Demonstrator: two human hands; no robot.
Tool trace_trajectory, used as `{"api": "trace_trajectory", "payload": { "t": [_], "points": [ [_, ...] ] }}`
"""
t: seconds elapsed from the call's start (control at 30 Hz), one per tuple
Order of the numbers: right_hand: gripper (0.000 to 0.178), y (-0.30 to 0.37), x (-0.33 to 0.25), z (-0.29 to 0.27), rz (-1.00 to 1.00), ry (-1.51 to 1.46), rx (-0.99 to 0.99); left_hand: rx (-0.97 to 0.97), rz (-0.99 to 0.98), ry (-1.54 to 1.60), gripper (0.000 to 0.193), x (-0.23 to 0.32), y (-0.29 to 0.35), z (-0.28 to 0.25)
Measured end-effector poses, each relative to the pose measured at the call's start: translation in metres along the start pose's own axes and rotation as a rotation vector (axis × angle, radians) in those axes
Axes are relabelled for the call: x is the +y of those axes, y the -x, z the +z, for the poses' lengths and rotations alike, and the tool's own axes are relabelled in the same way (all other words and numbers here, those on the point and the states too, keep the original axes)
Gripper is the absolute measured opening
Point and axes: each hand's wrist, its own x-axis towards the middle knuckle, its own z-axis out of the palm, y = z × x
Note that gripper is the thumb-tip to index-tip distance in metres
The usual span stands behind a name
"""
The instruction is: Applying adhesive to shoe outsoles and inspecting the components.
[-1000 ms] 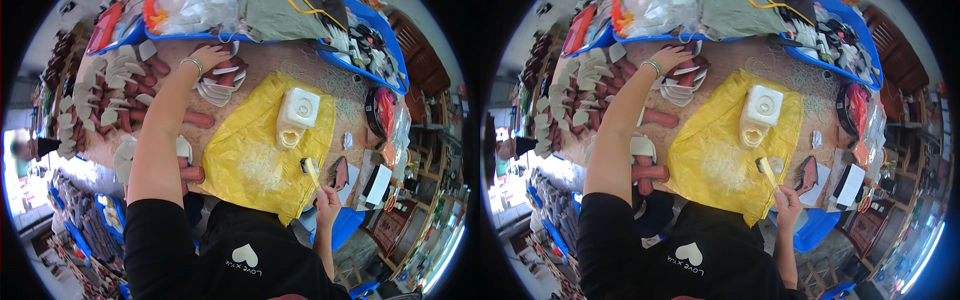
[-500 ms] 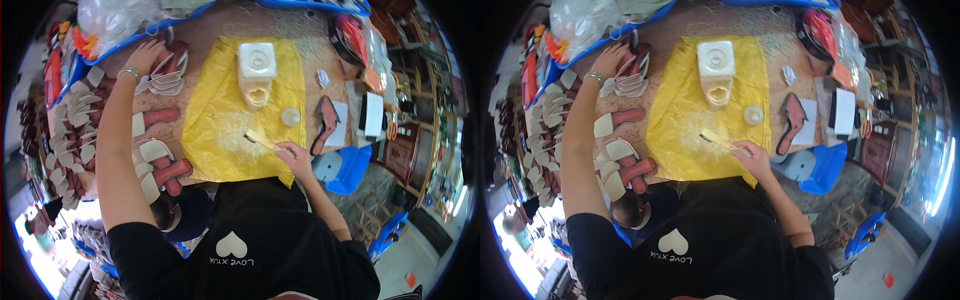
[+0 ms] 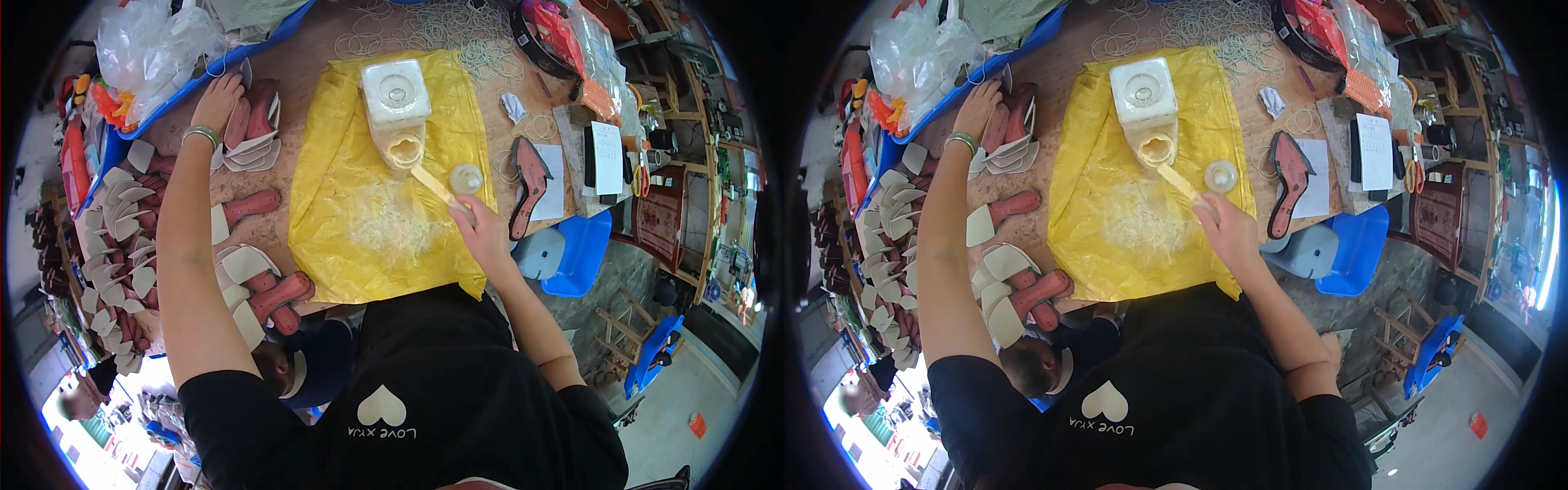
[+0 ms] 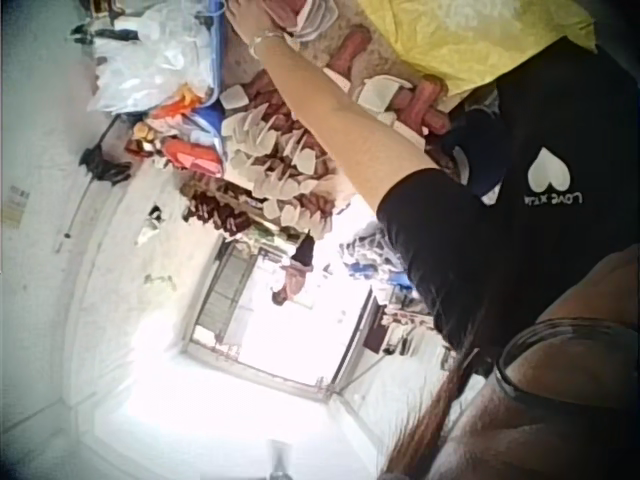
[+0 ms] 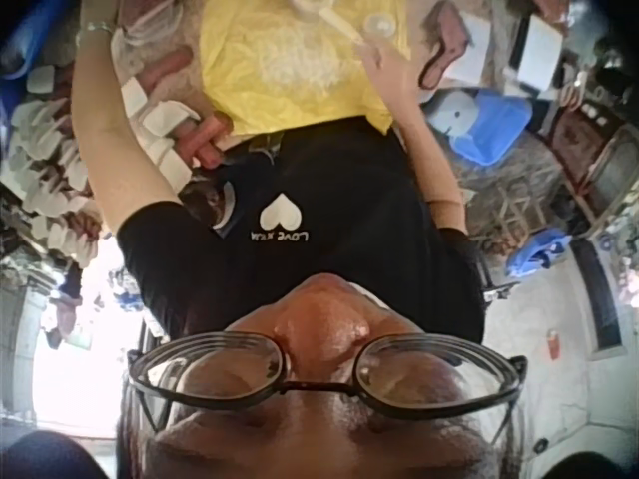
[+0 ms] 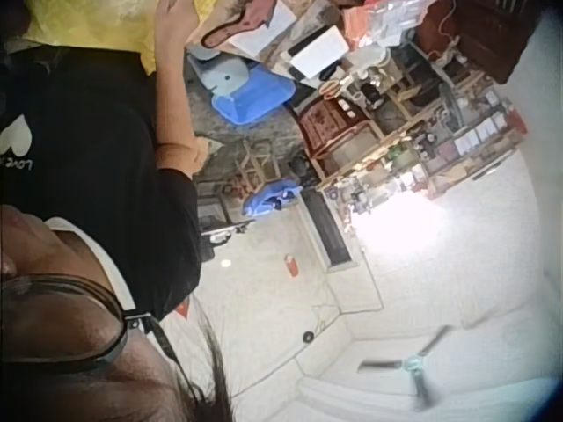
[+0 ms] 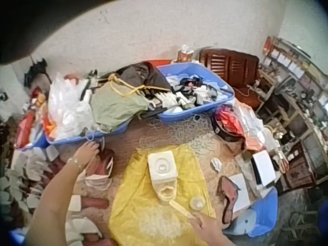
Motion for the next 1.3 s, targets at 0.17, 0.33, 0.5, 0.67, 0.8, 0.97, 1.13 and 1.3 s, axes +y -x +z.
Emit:
{"api": "trace_trajectory", "payload": {
  "t": [0.17, 0.33, 0.5, 0.67, 0.8, 0.97, 1.13, 1.3],
  "points": [
    [0.025, -0.028, 0.0, 0.023, -0.046, 0.063, 0.031, 0.217, -0.051, 0.404, 0.026, -0.025, 0.017, -0.008],
    [0.026, -0.045, -0.004, 0.036, -0.054, 0.162, 0.018, 0.378, -0.301, 0.487, 0.027, -0.024, 0.038, -0.053],
    [0.023, -0.061, -0.003, 0.048, -0.123, 0.304, 0.025, 0.591, -0.72, 0.712, 0.026, 0.007, 0.058, -0.126],
    [0.022, -0.058, 0.002, 0.05, -0.146, 0.311, -0.004, 0.258, -0.622, 2.39, 0.033, 0.071, 0.1, -0.173],
    [0.021, -0.04, 0.005, 0.038, -0.139, 0.355, -0.098, -0.064, -0.551, 2.662, 0.051, 0.169, 0.146, -0.207],
    [0.023, -0.005, 0.017, 0.018, -0.109, 0.01, -0.022, -0.216, -0.649, 3.03, 0.051, 0.268, 0.169, -0.216],
    [0.028, 0.013, -0.021, -0.013, -0.112, -0.507, 0.02, -0.223, -0.743, 2.921, 0.045, 0.303, 0.174, -0.234],
    [0.021, 0.0, -0.044, -0.023, -0.586, -0.115, 0.021, -0.282, -0.729, 2.898, 0.037, 0.309, 0.182, -0.237]
  ]
}}
